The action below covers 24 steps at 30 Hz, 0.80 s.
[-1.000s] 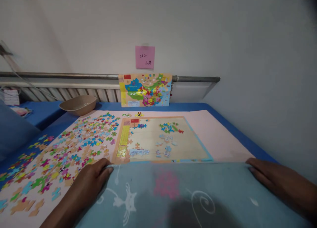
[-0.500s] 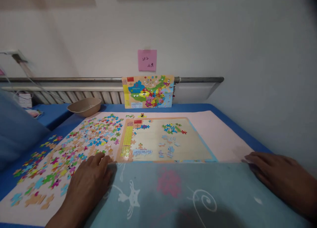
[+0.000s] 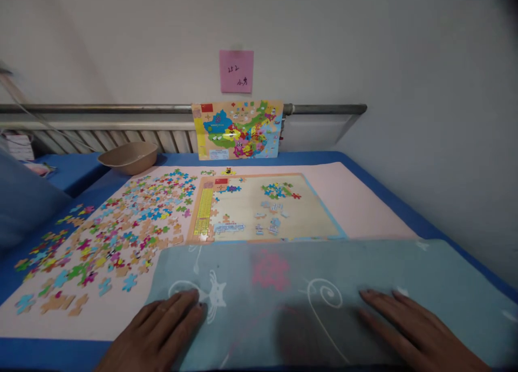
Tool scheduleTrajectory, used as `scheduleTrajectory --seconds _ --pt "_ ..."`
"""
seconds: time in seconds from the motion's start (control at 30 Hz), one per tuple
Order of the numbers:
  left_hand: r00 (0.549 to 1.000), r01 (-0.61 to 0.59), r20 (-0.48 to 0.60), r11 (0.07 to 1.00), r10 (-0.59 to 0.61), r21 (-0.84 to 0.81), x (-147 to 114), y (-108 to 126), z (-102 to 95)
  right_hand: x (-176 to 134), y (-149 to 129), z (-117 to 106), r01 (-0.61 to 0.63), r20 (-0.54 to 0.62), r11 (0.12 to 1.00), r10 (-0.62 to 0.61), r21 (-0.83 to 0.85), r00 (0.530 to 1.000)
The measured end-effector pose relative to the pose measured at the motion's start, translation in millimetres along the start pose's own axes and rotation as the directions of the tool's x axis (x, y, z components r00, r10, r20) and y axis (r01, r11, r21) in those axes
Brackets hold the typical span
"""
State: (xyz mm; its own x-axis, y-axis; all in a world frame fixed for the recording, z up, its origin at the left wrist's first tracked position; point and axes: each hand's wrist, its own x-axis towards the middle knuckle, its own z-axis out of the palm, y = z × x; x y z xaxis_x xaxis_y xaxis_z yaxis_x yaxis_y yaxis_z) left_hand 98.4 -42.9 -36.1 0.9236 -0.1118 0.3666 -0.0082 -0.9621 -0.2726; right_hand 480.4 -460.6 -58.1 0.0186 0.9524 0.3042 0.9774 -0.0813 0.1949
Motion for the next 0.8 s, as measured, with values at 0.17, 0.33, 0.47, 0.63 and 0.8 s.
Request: scheduleTrajectory --seconds 0.17,0.33,0.47,0.63,0.8 --pt "0.995 -0.068 -0.069 0.996 0.071 0.051 45.6 21.6 -18.4 61.6 -21.5 -30.4 0.105 0.041 0.994 -0.104 -0.024 0.994" --pt "0.997 -0.065 -0.046 0.997 0.066 0.035 86.7 38.8 -11.4 105.8 -38.0 -26.5 0.099 0.093 0.994 -0.095 -0.042 0.991" --pt "1.000 -0.021 -0.010 0.999 0.021 0.030 89.6 38.4 -7.3 113.8 -39.4 -20.9 0.016 0.104 0.999 -0.021 0.041 0.994" --pt "0.999 0.036 -0.005 0.999 -0.036 0.019 90.8 39.2 -3.0 127.3 -46.6 -14.6 -0.055 0.203 0.984 0.020 0.169 0.979" --pt "1.000 0.026 -0.004 1.000 -0.026 0.015 88.5 34.1 11.5 132.2 -44.1 -6.4 -0.161 0.364 0.937 0.040 0.310 0.931"
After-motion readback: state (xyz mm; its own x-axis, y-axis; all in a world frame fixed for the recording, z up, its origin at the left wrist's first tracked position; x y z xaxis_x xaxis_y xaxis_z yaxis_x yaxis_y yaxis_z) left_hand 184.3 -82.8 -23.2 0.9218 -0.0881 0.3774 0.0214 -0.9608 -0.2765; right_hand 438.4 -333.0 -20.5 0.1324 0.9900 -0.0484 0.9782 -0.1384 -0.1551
